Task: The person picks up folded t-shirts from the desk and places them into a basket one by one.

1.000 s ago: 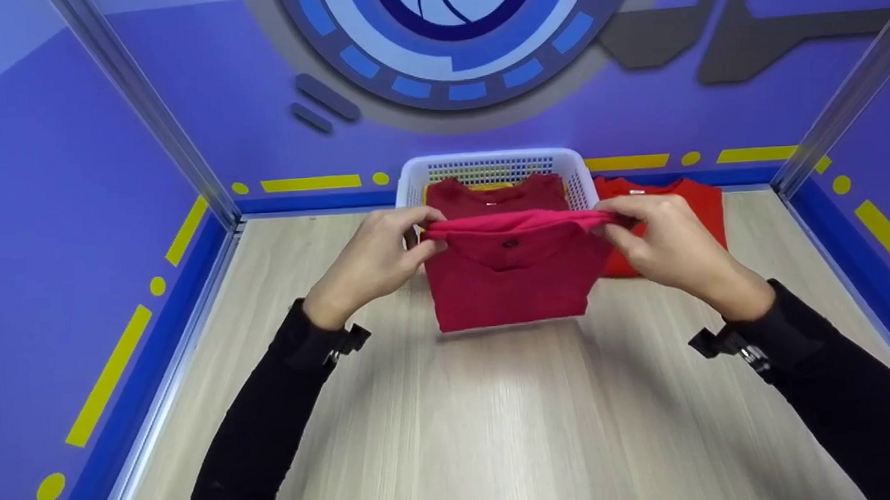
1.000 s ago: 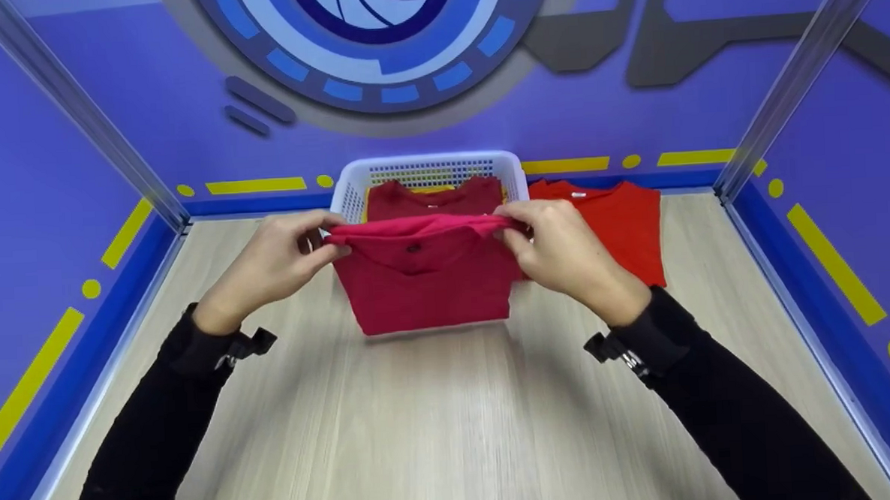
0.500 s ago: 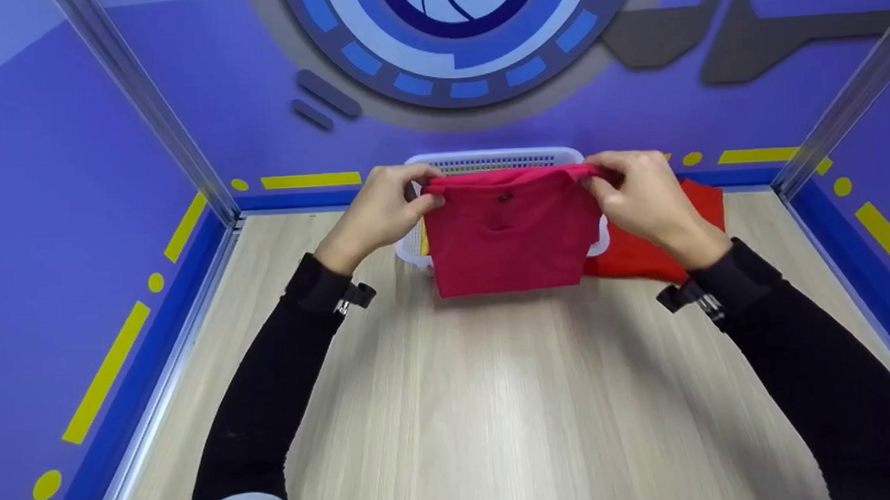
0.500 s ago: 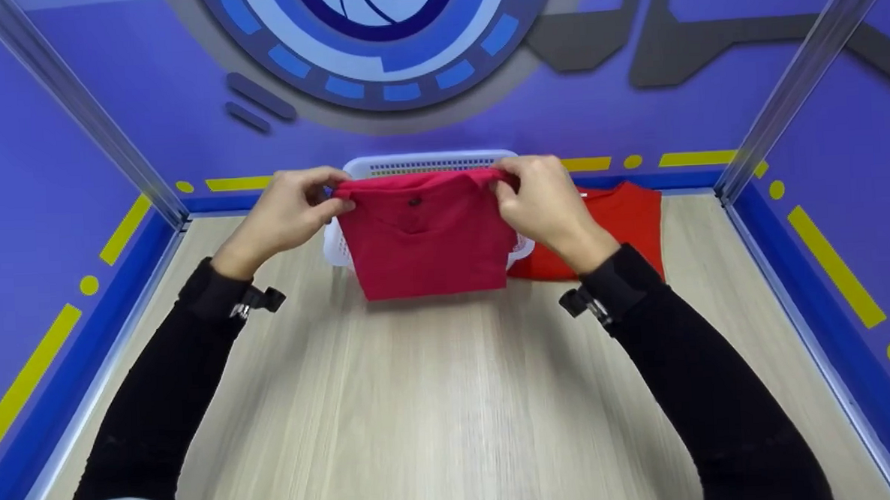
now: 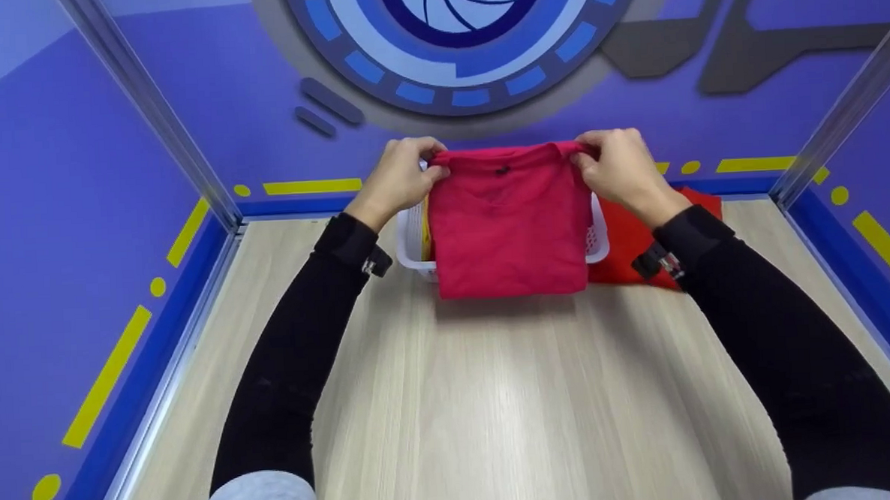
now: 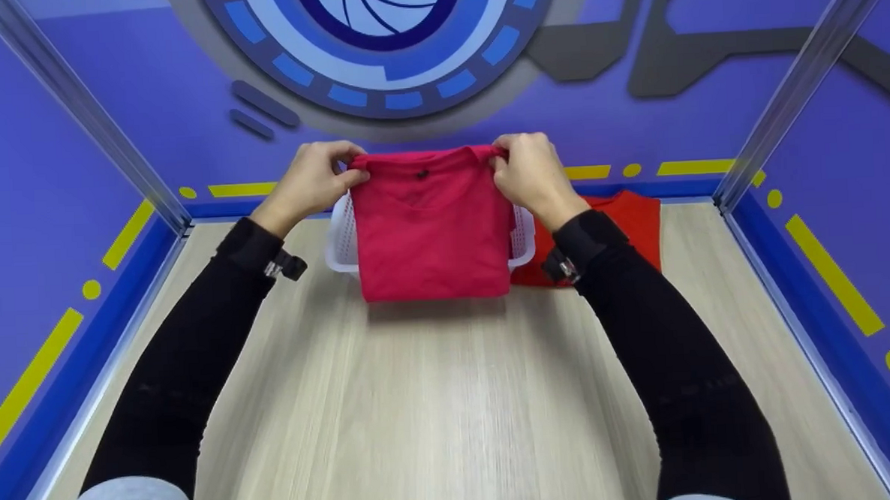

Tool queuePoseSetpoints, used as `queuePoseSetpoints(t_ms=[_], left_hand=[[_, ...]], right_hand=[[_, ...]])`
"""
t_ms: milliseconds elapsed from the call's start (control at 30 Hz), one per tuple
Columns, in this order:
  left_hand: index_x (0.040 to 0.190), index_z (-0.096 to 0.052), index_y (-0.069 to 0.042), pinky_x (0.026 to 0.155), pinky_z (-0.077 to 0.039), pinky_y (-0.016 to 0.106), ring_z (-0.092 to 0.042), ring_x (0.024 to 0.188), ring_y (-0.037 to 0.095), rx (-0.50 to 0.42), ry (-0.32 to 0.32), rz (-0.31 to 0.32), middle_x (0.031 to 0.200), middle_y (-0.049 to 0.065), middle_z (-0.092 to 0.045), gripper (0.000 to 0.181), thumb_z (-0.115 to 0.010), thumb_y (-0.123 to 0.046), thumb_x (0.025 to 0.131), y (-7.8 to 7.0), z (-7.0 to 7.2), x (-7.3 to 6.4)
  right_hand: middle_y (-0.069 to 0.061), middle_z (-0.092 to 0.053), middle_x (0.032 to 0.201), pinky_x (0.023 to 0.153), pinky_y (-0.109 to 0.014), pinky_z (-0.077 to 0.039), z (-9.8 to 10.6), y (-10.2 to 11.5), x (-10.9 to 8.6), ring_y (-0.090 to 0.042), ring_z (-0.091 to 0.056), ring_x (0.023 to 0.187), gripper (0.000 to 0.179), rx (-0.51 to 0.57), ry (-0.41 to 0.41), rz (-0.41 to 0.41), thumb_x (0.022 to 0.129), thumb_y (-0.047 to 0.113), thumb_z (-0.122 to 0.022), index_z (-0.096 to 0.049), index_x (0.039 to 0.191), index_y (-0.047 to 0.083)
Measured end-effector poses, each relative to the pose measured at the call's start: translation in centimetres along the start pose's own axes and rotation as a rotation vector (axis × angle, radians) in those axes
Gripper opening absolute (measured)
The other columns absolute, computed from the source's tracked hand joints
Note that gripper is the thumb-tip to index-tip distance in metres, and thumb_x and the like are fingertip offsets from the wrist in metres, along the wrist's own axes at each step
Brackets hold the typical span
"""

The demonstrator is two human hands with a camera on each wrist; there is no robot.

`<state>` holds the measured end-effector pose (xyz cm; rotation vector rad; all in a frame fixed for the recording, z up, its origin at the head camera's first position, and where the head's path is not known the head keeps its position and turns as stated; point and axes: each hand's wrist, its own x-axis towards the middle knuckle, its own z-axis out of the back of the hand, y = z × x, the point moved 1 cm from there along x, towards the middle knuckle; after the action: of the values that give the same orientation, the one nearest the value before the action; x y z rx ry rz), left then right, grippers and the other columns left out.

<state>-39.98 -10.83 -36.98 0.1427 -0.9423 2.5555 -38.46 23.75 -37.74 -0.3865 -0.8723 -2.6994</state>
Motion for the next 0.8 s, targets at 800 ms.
queuePoseSetpoints(t_ms=[800], left_hand=[[0.133,-0.076,-0.008,0.107,-0.059,0.04,-0.074,0.12,0.027,0.106,-0.009,0.123,0.128,0.015,-0.079,0.028,-0.073,-0.017,0.107,3.6,-4.7,3.5]], right_hand=[[-0.033,-0.078,0.118,0.098,-0.06,-0.06,-5.6,-3.4,2.9,-0.051,-0.074,0.112,0.026,-0.099,-0.006,-0.017,0.104,0.006,-0.064,-0.078,0.122,-0.005]])
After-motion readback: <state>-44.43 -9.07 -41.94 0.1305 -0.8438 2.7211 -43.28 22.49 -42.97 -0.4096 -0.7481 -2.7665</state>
